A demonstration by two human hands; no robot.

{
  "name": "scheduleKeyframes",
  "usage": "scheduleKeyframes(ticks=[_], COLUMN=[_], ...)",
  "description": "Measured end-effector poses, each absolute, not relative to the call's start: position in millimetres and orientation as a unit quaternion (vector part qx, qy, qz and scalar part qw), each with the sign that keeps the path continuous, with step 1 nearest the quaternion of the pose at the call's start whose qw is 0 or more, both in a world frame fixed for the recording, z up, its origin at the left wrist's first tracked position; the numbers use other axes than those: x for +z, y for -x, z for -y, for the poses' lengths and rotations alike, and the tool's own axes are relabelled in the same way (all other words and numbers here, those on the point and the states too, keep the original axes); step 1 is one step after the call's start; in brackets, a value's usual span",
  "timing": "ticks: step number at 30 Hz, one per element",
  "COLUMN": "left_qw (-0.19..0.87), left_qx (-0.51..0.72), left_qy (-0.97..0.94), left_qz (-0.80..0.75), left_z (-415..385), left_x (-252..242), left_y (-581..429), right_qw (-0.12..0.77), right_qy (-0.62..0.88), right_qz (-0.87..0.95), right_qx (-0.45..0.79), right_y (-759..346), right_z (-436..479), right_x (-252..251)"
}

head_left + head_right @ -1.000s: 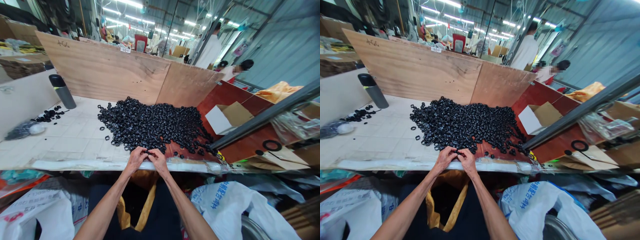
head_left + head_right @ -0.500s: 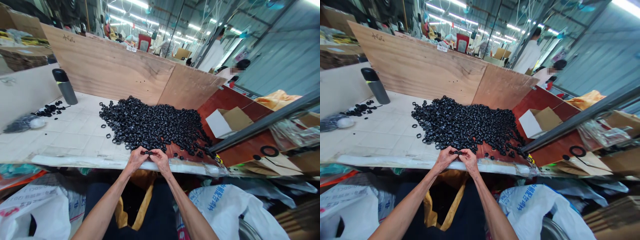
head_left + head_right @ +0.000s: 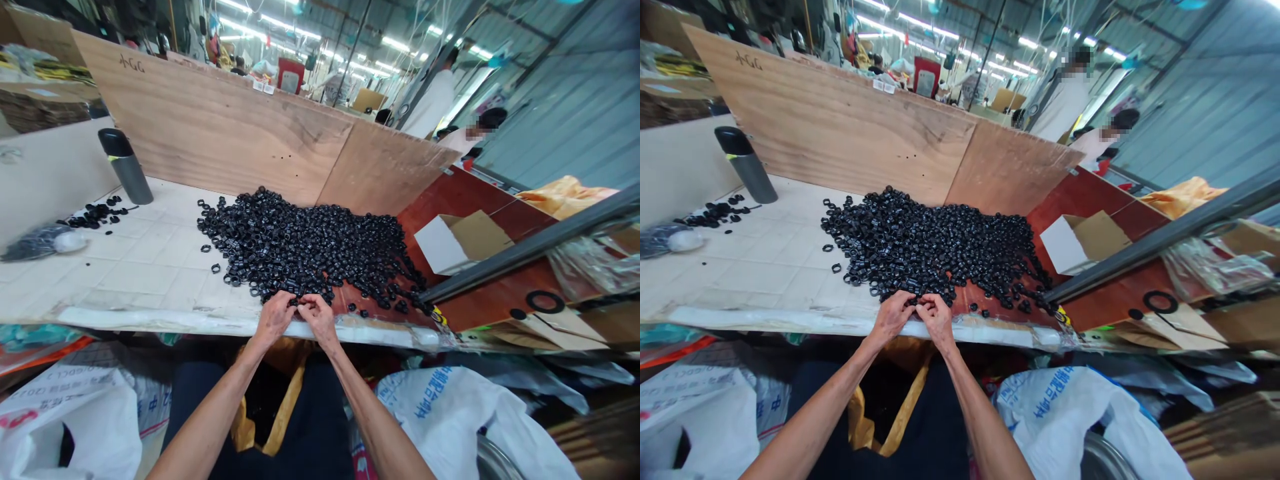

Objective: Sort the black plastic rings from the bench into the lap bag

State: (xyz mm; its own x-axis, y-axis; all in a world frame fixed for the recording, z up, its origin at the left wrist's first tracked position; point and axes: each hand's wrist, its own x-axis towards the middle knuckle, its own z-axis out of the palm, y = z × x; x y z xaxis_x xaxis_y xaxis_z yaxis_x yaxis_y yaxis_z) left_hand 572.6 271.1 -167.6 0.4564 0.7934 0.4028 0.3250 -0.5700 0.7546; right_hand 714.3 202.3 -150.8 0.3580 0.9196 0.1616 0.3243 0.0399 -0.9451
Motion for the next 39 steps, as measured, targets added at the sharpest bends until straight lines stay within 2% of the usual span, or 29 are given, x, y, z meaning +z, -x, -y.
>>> scheduleKeyframes(ticks=[2,5,12,17,20,25,28,31,36,39], left_qw=[0.298,0.301,0.276,0.233,0.206,0.172,0.159,0.162,0.22,0.288], left_qx=[0.376,0.372,0.386,0.449,0.424,0.363,0.362,0.379,0.425,0.455], left_qy=[-0.816,-0.828,-0.827,-0.719,-0.728,-0.775,-0.777,-0.78,-0.764,-0.754], left_qz=[-0.324,-0.292,-0.301,-0.476,-0.498,-0.488,-0.489,-0.47,-0.433,-0.376], left_z=[-269.0,-266.9,-258.1,-255.5,-263.7,-273.1,-270.3,-266.1,-263.2,-263.9], left_x=[-167.5,-168.0,-162.9,-158.8,-160.9,-164.7,-164.0,-162.5,-163.2,-164.5], left_y=[-571.7,-570.0,-557.1,-526.2,-516.6,-520.5,-522.8,-521.6,-516.6,-514.4], right_qw=[0.523,0.486,0.448,0.544,0.575,0.516,0.511,0.515,0.561,0.564], right_qy=[0.638,0.658,0.663,0.659,0.63,0.585,0.599,0.601,0.557,0.543], right_qz=[0.492,0.539,0.587,0.516,0.52,0.617,0.602,0.568,0.435,0.42], right_qx=[0.278,0.202,0.121,0.053,0.047,0.098,0.131,0.226,0.431,0.459], right_y=[-712.9,-709.1,-703.5,-702.1,-699.7,-698.1,-700.8,-701.2,-693.9,-694.4], right_z=[-202.3,-203.4,-204.8,-195.9,-185.0,-181.0,-192.7,-207.8,-219.1,-216.6], right_x=[-149.8,-150.6,-153.8,-155.8,-159.7,-158.2,-148.4,-141.8,-146.9,-149.0])
